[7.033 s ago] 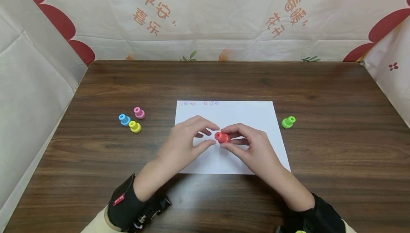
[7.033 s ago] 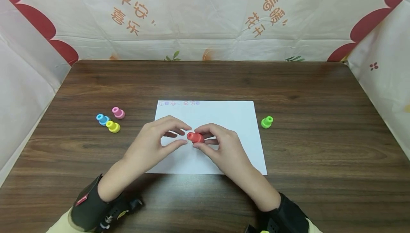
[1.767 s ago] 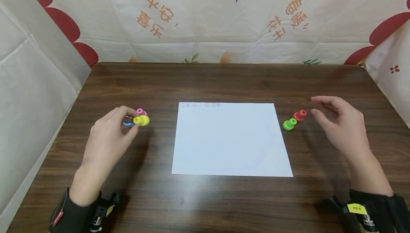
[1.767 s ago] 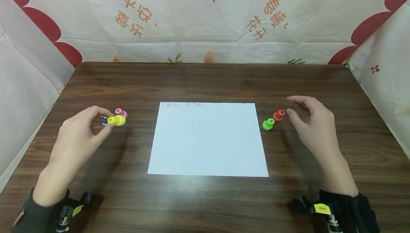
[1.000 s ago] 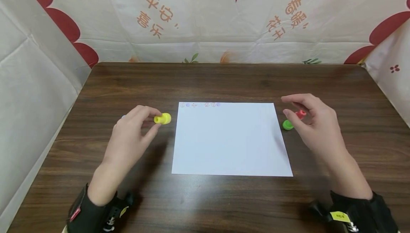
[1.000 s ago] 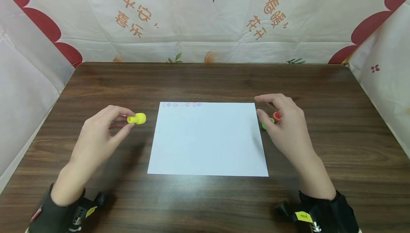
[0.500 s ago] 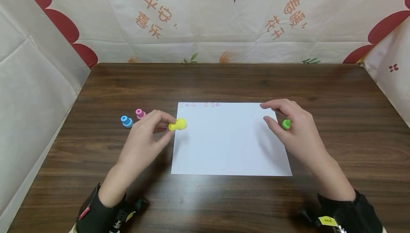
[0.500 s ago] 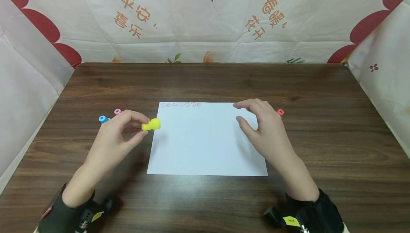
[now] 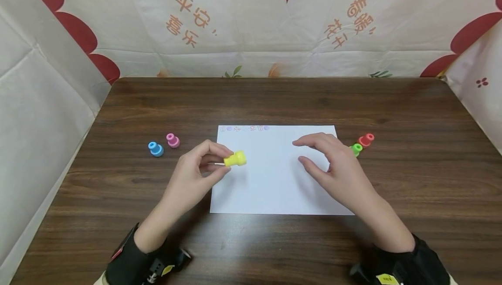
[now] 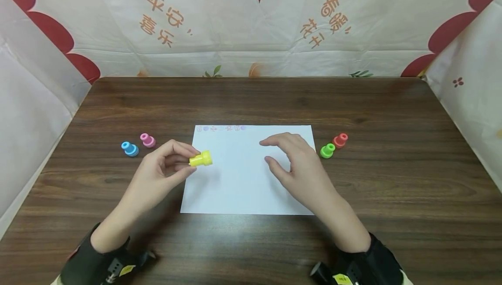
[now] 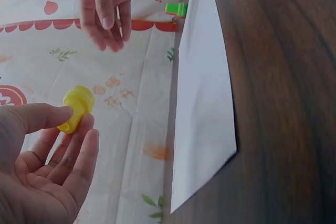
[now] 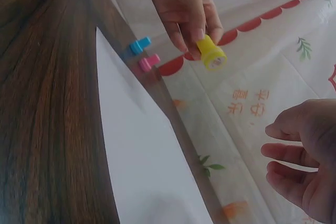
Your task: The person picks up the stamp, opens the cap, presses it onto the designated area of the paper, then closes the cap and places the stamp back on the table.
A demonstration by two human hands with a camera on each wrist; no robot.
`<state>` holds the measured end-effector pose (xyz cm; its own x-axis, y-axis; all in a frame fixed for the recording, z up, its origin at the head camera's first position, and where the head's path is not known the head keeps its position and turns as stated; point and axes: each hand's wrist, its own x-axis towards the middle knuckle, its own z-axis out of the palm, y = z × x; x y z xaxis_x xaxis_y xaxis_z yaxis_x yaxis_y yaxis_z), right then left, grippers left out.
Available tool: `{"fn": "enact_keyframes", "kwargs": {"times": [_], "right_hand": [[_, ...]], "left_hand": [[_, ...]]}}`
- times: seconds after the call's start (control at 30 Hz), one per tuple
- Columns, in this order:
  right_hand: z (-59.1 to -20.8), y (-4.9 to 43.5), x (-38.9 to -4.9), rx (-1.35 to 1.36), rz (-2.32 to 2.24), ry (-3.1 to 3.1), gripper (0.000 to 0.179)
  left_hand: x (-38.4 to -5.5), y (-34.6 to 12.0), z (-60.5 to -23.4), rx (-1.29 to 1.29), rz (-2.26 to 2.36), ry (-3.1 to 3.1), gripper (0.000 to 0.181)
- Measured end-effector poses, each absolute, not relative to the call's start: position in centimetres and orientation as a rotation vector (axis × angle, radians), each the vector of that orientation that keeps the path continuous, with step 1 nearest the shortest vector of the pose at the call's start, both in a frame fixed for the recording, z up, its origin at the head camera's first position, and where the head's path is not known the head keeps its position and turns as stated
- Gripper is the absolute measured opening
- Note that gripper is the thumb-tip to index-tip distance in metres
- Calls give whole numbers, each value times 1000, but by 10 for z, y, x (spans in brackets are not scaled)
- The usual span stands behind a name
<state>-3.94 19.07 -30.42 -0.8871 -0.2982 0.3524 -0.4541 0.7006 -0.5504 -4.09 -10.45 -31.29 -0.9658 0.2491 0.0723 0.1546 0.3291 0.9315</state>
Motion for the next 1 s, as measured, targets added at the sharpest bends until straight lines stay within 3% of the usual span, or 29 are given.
{"fn": "enact_keyframes", "kwargs": {"times": [0.7, 1.0], "right_hand": [[-311, 144, -29, 810, 1257, -2605, 40], [-316, 139, -26, 789, 1361, -2532, 31]], "left_hand": [[-37, -87, -319, 397, 1920, 2080, 21], [-36, -82, -320, 401, 1904, 2066, 22]]}}
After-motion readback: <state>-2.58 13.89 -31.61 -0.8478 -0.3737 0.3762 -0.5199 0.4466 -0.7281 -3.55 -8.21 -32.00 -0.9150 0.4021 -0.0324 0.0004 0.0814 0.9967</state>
